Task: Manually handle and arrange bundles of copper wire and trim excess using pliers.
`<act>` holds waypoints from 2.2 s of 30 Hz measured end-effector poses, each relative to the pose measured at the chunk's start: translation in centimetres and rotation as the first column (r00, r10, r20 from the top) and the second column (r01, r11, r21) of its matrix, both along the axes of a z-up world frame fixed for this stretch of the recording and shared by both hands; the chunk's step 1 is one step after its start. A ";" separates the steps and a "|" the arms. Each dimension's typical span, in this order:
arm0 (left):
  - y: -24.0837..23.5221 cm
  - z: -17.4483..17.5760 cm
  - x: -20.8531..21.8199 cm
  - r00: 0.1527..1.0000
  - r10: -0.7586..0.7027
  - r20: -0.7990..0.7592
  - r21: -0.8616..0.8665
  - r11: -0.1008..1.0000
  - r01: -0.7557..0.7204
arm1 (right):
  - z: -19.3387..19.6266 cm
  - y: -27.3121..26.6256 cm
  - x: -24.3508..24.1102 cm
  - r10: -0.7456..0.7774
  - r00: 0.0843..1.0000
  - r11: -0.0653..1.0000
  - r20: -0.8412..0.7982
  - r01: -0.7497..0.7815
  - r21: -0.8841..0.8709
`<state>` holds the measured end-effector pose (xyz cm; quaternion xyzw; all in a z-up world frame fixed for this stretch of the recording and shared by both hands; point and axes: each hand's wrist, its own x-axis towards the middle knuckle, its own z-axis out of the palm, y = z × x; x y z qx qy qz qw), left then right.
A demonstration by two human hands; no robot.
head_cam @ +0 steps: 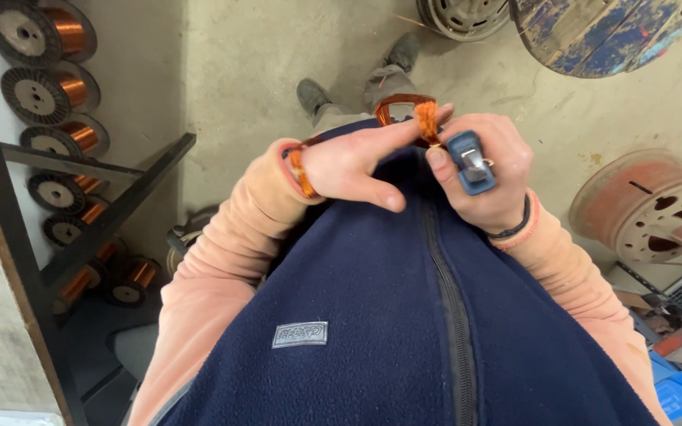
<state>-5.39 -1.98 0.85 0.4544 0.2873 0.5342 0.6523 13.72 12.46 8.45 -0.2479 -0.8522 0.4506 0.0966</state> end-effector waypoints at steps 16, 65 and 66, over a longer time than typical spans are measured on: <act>0.2 0.9 3.8 0.971 0.219 0.097 -0.115 0.971 -0.207 | -0.1 -1.7 0.9 -0.162 0.985 0.952 0.057 0.171 -0.252; 1.3 2.8 5.4 0.969 0.248 -0.001 -0.458 0.861 -0.221 | 4.9 9.0 -1.8 0.352 0.862 0.350 0.364 -0.482 0.803; 1.2 2.7 5.6 0.965 0.262 0.030 -0.450 0.865 -0.221 | 5.0 9.0 -2.2 0.363 0.849 0.299 0.383 -0.496 0.816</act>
